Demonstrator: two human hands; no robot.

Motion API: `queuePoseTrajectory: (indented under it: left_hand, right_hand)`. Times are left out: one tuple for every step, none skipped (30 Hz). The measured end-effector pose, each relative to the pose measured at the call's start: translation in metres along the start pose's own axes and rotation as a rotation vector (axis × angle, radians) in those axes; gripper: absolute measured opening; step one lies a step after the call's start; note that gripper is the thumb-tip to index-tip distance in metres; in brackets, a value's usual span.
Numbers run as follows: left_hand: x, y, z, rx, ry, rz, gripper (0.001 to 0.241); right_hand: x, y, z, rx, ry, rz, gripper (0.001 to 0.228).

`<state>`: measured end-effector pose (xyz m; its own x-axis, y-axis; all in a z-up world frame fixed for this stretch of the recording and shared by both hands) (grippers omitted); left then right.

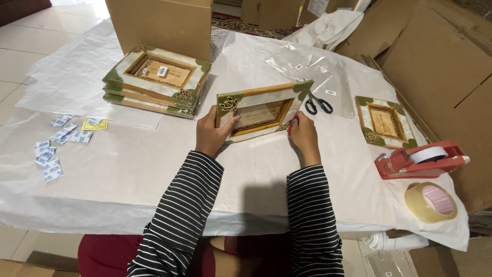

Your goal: Decorating the borders of picture frames with small adhesive ornaments and adjusting the frame backing.

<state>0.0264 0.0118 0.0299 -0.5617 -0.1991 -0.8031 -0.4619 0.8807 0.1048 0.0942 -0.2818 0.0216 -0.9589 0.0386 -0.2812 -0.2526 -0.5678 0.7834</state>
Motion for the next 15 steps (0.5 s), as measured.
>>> queuePoseTrajectory:
  left_hand:
    - [0.0,0.0,0.001,-0.001,0.003,0.005,0.033]
    - [0.0,0.0,0.0,-0.026,-0.014,0.001,0.034]
    - [-0.001,-0.001,0.0,-0.051,-0.031,-0.002,0.034]
    - [-0.001,-0.001,0.0,-0.049,-0.031,0.001,0.034]
    - [0.0,-0.001,0.001,-0.03,-0.023,-0.004,0.034]
    - [-0.001,0.0,0.001,-0.013,-0.017,-0.009,0.033]
    - [0.0,-0.001,0.001,-0.012,-0.019,-0.007,0.033]
    - [0.0,-0.001,0.001,-0.03,-0.023,-0.017,0.034]
    - [0.001,-0.001,0.001,-0.047,-0.028,-0.027,0.035]
    - [0.001,-0.001,0.002,-0.046,-0.03,-0.024,0.035]
    - [0.002,-0.001,0.004,-0.056,-0.039,-0.03,0.035]
    - [0.002,-0.001,0.005,-0.066,-0.049,-0.031,0.035]
    - [0.003,0.0,0.001,-0.065,-0.052,-0.024,0.035]
    - [0.001,0.001,-0.002,-0.059,-0.053,-0.024,0.035]
    - [0.0,0.002,-0.006,-0.053,-0.055,-0.025,0.035]
  right_hand:
    - [0.0,-0.001,0.0,-0.002,-0.004,0.002,0.017]
    - [-0.001,-0.001,0.0,0.054,-0.008,0.011,0.018]
    - [-0.001,-0.001,-0.001,0.11,-0.012,0.02,0.02]
    - [-0.002,-0.002,-0.001,0.11,-0.015,0.019,0.02]
    - [-0.002,-0.003,0.0,0.083,0.015,0.02,0.019]
    - [-0.003,-0.003,0.002,0.055,0.047,0.021,0.018]
    - [-0.002,-0.003,0.004,0.054,0.045,0.019,0.018]
    - [-0.001,-0.002,0.006,0.018,0.054,0.014,0.018]
    - [0.0,-0.001,0.009,-0.017,0.063,0.009,0.018]
    - [-0.002,-0.003,0.006,-0.019,0.061,0.006,0.018]
    - [-0.003,-0.004,0.003,-0.053,0.073,0.003,0.016]
    - [-0.003,-0.006,0.0,-0.089,0.082,-0.001,0.014]
    - [-0.002,-0.006,0.001,-0.093,0.076,-0.005,0.014]
    - [-0.001,-0.004,0.002,-0.125,0.085,-0.013,0.013]
    - [-0.001,-0.002,0.003,-0.158,0.095,-0.021,0.012]
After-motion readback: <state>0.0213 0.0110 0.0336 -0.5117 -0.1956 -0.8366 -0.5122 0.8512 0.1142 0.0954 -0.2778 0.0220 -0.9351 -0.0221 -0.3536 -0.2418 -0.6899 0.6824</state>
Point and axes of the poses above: each hand's wrist, its own x-axis away from the middle knuckle, its own y-axis out of the back of the hand, z = x × y, the point moved 4 cm from there along -x, towards the middle knuckle, and after that the axes turned 1 degree about z, right-handed, at the moved point
